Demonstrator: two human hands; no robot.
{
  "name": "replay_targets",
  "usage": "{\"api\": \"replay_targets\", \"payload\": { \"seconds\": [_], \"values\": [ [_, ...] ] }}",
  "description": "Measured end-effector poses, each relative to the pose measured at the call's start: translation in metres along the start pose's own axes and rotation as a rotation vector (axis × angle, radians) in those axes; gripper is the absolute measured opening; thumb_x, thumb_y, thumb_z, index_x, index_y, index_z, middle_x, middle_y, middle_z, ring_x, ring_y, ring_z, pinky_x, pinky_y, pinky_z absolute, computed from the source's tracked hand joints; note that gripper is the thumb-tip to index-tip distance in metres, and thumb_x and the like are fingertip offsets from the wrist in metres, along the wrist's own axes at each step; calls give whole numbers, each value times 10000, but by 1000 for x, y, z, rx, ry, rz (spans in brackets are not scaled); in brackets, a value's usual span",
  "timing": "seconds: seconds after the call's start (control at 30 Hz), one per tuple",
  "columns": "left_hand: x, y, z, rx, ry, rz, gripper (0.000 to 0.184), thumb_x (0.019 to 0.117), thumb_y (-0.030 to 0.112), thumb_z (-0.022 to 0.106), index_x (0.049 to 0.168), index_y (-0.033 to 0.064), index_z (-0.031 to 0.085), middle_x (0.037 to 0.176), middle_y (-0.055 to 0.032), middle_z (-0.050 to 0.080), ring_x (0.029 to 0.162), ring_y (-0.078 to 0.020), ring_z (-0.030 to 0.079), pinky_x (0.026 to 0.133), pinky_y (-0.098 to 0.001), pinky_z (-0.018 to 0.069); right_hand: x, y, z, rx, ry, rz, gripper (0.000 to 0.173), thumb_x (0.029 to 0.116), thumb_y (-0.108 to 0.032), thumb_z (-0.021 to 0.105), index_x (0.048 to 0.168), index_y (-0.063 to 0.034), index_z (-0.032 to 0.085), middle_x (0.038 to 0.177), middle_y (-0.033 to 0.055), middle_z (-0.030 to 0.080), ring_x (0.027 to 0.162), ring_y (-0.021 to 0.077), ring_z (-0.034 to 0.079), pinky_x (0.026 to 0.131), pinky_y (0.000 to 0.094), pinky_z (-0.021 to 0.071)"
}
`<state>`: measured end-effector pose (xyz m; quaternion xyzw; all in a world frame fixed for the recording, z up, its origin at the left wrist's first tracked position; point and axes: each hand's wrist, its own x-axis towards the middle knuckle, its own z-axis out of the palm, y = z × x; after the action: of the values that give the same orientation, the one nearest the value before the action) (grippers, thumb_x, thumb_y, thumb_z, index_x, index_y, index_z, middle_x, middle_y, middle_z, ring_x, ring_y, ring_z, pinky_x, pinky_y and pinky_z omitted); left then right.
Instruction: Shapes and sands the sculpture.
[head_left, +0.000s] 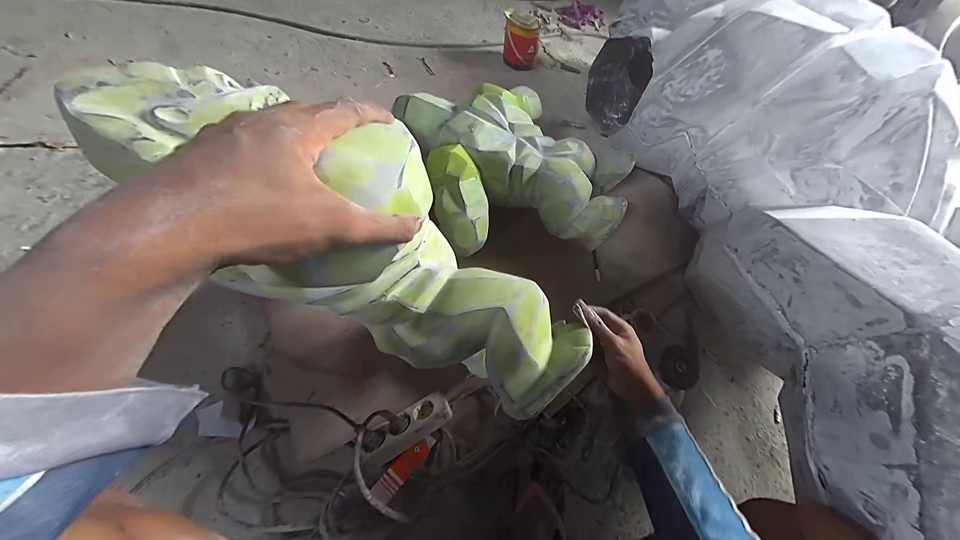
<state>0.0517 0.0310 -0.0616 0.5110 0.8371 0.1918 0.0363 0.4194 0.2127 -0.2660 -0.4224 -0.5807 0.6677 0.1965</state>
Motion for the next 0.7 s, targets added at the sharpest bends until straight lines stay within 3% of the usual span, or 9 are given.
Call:
{"api": "replay_targets", "payload": {
  "seconds": [0.07, 0.17, 0.23, 0.33, 0.4, 0.53, 0.6, 0.7],
  "values": [
    [-1, -1, 3, 1, 3, 3, 1056, 570, 871, 688, 1483, 384, 477, 1345, -138, 605, 1196, -377, 605, 908, -696, 472, 4, -6, -6, -52, -77, 13, 302, 1018, -458, 604, 1215, -259, 718, 891, 33, 702, 621, 89, 578, 535, 249, 484],
    [1, 2, 1, -1, 24, -21, 1054, 555, 867, 699, 1477, 406, 482, 1297, -145, 608, 1144, -382, 612, 861, -690, 480, 0, -4, -16, 23, -111, -55, 276, 1027, -355, 616, 1219, -184, 717, 878, 66, 653, 612, 106, 522, 518, 255, 445],
    [0, 1, -1, 1, 24, -34, 1051, 548, 866, 695, 1475, 416, 486, 1269, -148, 602, 1107, -385, 614, 824, -684, 488, -1, -4, -15, 61, -81, -113, 234, 998, -285, 670, 1184, -157, 729, 928, 81, 686, 642, 111, 559, 535, 254, 471],
    [4, -1, 3, -1, 19, -10, 1051, 552, 888, 674, 1467, 402, 495, 1285, -149, 604, 1120, -378, 616, 838, -679, 490, 4, -8, -7, -19, -22, -93, 230, 988, -343, 687, 1186, -228, 701, 947, 52, 706, 605, 101, 567, 504, 243, 466],
    [4, -2, 4, -6, 20, -20, 1061, 533, 902, 675, 1459, 420, 492, 1284, -135, 605, 1116, -356, 622, 840, -666, 497, 0, -11, -8, -61, -21, -116, 246, 1000, -348, 672, 1201, -209, 699, 919, 76, 709, 585, 124, 563, 490, 254, 459],
    [-4, -11, 2, 2, 31, 6, 1082, 531, 915, 658, 1480, 431, 467, 1255, -112, 588, 1083, -324, 616, 819, -631, 508, -19, -10, -18, -174, -34, -289, 220, 997, -250, 674, 1160, -105, 702, 913, 112, 711, 757, 214, 667, 661, 358, 576],
    [-7, -13, 1, 7, 7, 44, 1105, 547, 941, 639, 1498, 414, 444, 1270, -125, 575, 1112, -327, 606, 852, -628, 502, -12, -11, -12, -235, -14, -294, 217, 1002, -269, 673, 1159, -122, 703, 879, 89, 724, 713, 198, 675, 618, 349, 579],
    [-9, -5, -6, 2, -70, 43, 1147, 551, 963, 632, 1525, 405, 393, 1338, -162, 544, 1202, -354, 571, 924, -653, 479, -3, -9, -4, -247, -8, -216, 255, 1016, -352, 649, 1197, -180, 693, 852, 75, 720, 604, 162, 617, 513, 301, 508]
  ]
}}
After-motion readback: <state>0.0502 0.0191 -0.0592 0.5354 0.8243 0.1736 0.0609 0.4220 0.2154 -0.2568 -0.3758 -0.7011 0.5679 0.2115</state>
